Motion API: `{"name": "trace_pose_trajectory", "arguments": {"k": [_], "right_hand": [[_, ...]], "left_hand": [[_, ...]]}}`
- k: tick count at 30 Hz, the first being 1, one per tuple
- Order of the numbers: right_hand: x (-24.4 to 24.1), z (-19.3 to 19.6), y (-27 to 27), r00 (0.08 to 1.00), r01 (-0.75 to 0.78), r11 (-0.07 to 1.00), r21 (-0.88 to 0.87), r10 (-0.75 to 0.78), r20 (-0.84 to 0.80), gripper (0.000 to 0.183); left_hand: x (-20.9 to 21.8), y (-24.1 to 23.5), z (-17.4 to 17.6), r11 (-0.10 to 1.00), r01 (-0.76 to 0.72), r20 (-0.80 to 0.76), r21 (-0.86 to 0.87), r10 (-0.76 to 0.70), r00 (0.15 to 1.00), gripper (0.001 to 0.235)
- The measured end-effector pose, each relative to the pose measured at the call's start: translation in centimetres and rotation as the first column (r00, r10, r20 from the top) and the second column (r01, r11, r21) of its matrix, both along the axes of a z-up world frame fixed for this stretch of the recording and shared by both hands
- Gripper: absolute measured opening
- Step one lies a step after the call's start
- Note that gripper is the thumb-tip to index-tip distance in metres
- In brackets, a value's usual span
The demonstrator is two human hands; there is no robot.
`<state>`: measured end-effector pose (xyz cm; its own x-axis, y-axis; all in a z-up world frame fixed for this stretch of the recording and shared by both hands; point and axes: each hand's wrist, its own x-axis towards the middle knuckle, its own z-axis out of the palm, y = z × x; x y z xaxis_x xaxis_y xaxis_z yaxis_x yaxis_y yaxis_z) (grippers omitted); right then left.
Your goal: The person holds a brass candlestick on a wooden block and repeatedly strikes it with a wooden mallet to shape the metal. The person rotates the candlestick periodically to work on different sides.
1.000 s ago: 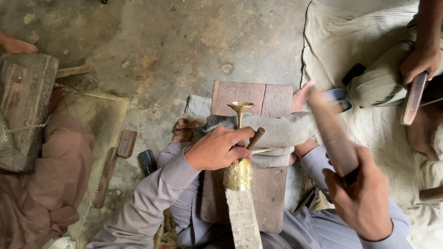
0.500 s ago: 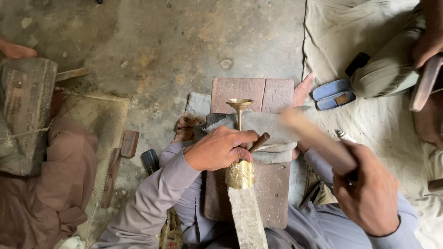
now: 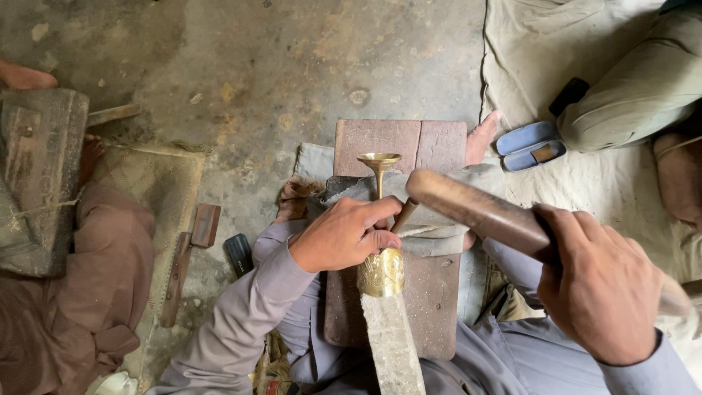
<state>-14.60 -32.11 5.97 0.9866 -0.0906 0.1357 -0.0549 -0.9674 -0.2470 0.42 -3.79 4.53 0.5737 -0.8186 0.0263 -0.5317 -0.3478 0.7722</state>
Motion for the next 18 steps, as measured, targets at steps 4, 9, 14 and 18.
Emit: {"name": "trace_pose_trajectory", "arguments": {"k": [4,9,14,18], "right_hand": [[-0.5,-1.3,0.5,0.971,0.228,0.916,0.331,-0.19,-0.144,0.058],[-1.4,-1.8,1.2,0.987,0.096,0.839,0.535,-0.152,0.062,0.052],[-1.0,-0.8,1.0,0.983,0.18,0.947,0.267,-0.182,-0.017,0.053],[-0.6,-0.3,0.4,0.978,0.06,0.991,-0.121,-0.083,-0.193,0.051]], "left_hand": [[0.0,-0.1,-0.1,0.998,0.013,-0.084,0.065,-0.007,0.996,0.038],[0.1,-0.1,-0.2,0.996,0.088,-0.056,0.016,-0.087,0.995,0.035],[-0.1,-0.3,-0.3,0.996,-0.002,-0.1,0.092,0.011,0.995,0.036],[-0.3,0.0,-0.3,0.997,-0.01,-0.037,0.076,0.012,0.999,0.035]]}}
